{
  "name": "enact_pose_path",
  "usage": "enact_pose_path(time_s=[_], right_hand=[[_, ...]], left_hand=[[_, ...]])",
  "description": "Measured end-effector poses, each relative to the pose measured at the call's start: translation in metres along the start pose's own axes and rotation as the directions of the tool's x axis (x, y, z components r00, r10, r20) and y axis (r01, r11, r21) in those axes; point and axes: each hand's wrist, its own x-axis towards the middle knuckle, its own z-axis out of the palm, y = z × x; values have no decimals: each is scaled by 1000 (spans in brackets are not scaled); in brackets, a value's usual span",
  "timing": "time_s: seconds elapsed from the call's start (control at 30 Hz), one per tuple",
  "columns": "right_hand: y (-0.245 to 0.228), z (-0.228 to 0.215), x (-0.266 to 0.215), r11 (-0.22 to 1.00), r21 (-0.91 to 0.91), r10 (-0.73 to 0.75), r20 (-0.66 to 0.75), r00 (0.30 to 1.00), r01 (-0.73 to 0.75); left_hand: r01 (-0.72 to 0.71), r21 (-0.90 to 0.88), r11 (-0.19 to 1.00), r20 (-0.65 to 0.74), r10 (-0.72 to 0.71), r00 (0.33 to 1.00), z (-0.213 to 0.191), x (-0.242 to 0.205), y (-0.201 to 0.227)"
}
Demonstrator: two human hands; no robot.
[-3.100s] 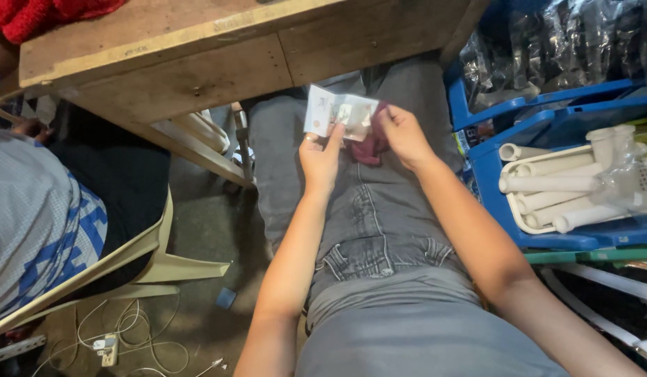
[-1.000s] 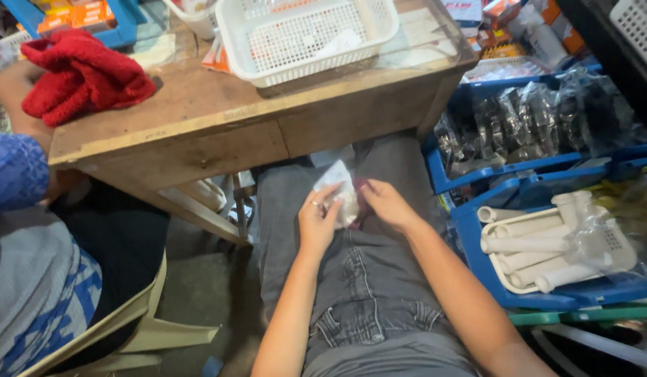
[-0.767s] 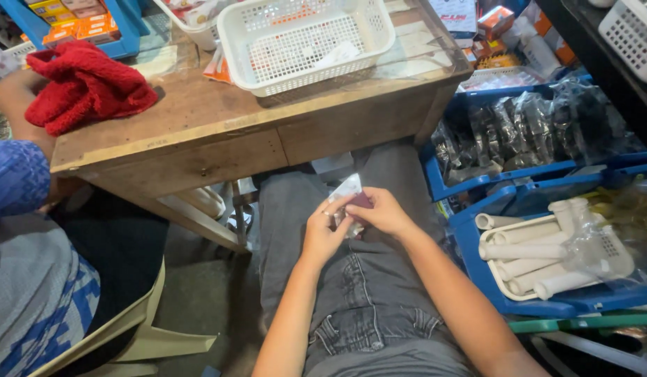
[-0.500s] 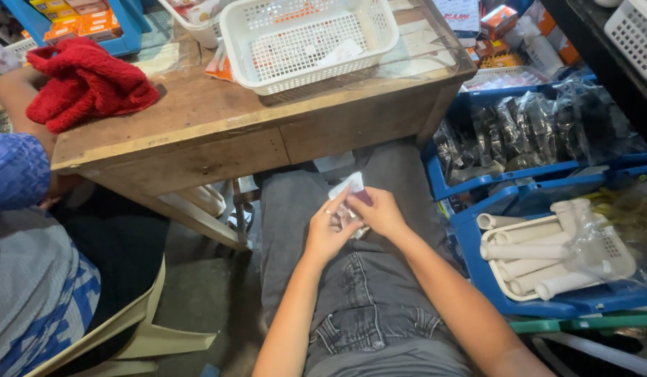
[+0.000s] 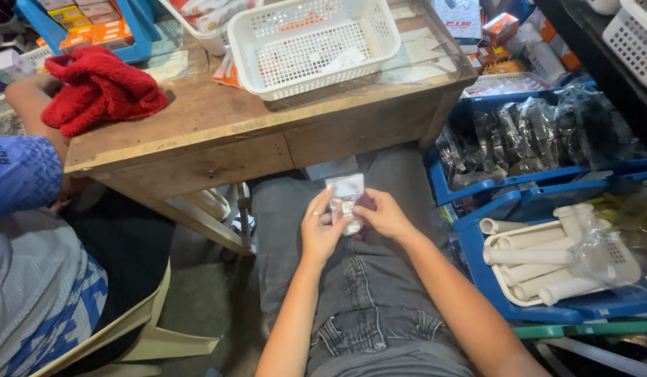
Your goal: The person sits at a wooden table and repeatedly wipes a small rectangular package with a maroon cloth. They hold the package in one hand and rub the cloth over its surface, occasionally repositioning the package and cloth. The person briefly touches their face before resuming the wiping action.
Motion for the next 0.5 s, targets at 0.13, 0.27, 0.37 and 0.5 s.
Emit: enact_pose_path(time_s=[0.13,0.27,0.37,0.5], right_hand=[[11,-5,0,986,-163,17,-76,997,-29],[-14,11,-6,943,-328,14,-110,994,-50],[-15,11,-7,940,-339,18,-81,997,-44],[-3,3,-4,928,-374,-37,-67,997,9]], left_hand=[[42,-10,999,-104,-43,994,0,-2,-7],[-25,12,1000,-165,27,986,-5,-4,-10],[-28,30,999,-212,34,977,-4,-3,4],[-42,127,991,-207,68,976,-2,-1,18]])
